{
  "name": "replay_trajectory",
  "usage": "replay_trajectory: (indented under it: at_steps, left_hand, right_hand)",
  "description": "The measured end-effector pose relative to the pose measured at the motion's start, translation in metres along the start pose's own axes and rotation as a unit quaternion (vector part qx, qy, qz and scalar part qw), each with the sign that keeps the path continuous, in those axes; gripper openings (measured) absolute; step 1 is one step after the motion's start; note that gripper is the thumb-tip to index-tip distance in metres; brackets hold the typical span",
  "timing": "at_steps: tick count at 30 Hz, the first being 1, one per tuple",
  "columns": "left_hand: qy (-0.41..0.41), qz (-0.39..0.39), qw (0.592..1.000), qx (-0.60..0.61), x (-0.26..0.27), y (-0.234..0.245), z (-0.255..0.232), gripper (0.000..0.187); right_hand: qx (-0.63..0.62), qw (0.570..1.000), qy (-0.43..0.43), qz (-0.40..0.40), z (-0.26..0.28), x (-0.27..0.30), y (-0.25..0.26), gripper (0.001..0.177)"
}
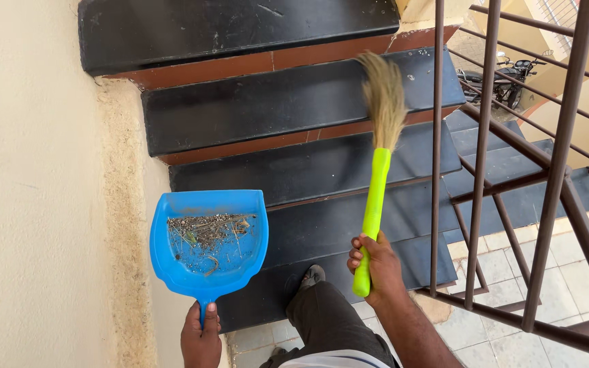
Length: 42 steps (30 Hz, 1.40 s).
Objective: The person sweeps debris on a tiled landing and stair treads using a broom and dustpan. They gather small dry debris into the dustpan and move down the stairs to continue sweeping.
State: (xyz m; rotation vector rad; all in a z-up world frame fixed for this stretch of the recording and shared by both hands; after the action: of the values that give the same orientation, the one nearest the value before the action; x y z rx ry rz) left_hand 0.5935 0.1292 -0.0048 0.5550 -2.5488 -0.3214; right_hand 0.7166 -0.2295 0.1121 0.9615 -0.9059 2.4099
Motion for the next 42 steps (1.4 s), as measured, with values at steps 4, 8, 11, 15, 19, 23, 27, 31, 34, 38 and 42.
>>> replay_trajectory:
  at_steps: [4, 8, 11, 15, 19, 23, 27, 31, 34, 38, 42]
  left_hand:
    - [-0.006, -0.018, 1.0, -0.019, 0.006, 0.001, -0.016, 0.04]
    - [0.017, -0.047, 0.998, -0.041, 0.005, 0.01, -0.012, 0.043]
    - [0.015, -0.077, 0.996, -0.029, -0.005, 0.018, -0.007, 0.044]
    - [-0.001, -0.046, 0.998, -0.039, -0.027, 0.026, -0.013, 0.043]
    - [-0.034, -0.006, 0.998, -0.06, -0.05, 0.042, -0.04, 0.042]
    - [-0.041, 0.053, 0.997, -0.03, -0.07, 0.061, -0.061, 0.042]
    - [-0.051, 0.051, 0.997, -0.019, -0.085, 0.083, -0.065, 0.042]
    - [-0.052, 0.034, 0.997, -0.037, -0.1, 0.101, -0.055, 0.042]
    - [-0.053, 0.037, 0.997, -0.039, -0.111, 0.104, -0.048, 0.041]
    - [-0.047, 0.054, 0.996, -0.05, -0.119, 0.105, -0.054, 0.041]
    - [-0.08, 0.082, 0.992, -0.058, -0.12, 0.097, -0.08, 0.042]
  right_hand:
    - [0.051, 0.998, -0.039, -0.015, 0.026, 0.02, 0.002, 0.02]
    - [0.187, 0.973, -0.125, 0.043, 0.059, 0.069, -0.01, 0.039]
    - [0.296, 0.924, -0.204, 0.133, 0.081, 0.101, -0.035, 0.066]
    - [0.278, 0.885, -0.259, 0.27, 0.098, 0.117, -0.076, 0.084]
    - [0.118, 0.918, -0.218, 0.309, 0.075, 0.091, -0.126, 0.078]
    - [-0.12, 0.964, -0.117, 0.208, 0.047, 0.038, -0.182, 0.058]
    - [-0.137, 0.987, 0.071, 0.045, 0.029, 0.013, -0.215, 0.035]
    - [-0.083, 0.994, 0.072, -0.029, 0.016, 0.04, -0.196, 0.039]
    - [0.009, 1.0, -0.021, -0.014, 0.007, 0.071, -0.154, 0.053]
    - [-0.076, 0.99, -0.112, 0.032, 0.01, 0.062, -0.098, 0.043]
    - [-0.164, 0.984, -0.07, 0.026, 0.019, -0.003, -0.068, 0.031]
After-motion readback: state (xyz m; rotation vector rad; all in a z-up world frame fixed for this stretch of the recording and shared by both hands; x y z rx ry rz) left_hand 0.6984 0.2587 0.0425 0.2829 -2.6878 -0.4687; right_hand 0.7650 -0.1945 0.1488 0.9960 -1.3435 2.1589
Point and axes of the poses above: each hand's wrist, its own x-axis away from the middle knuckle, its own y-axis out of the back of the hand, z = x × y, the point moved 3 cm from there along -x, towards the middle knuckle, and after that the axes turned 4 degrees about -y, right-handed, at the moved point
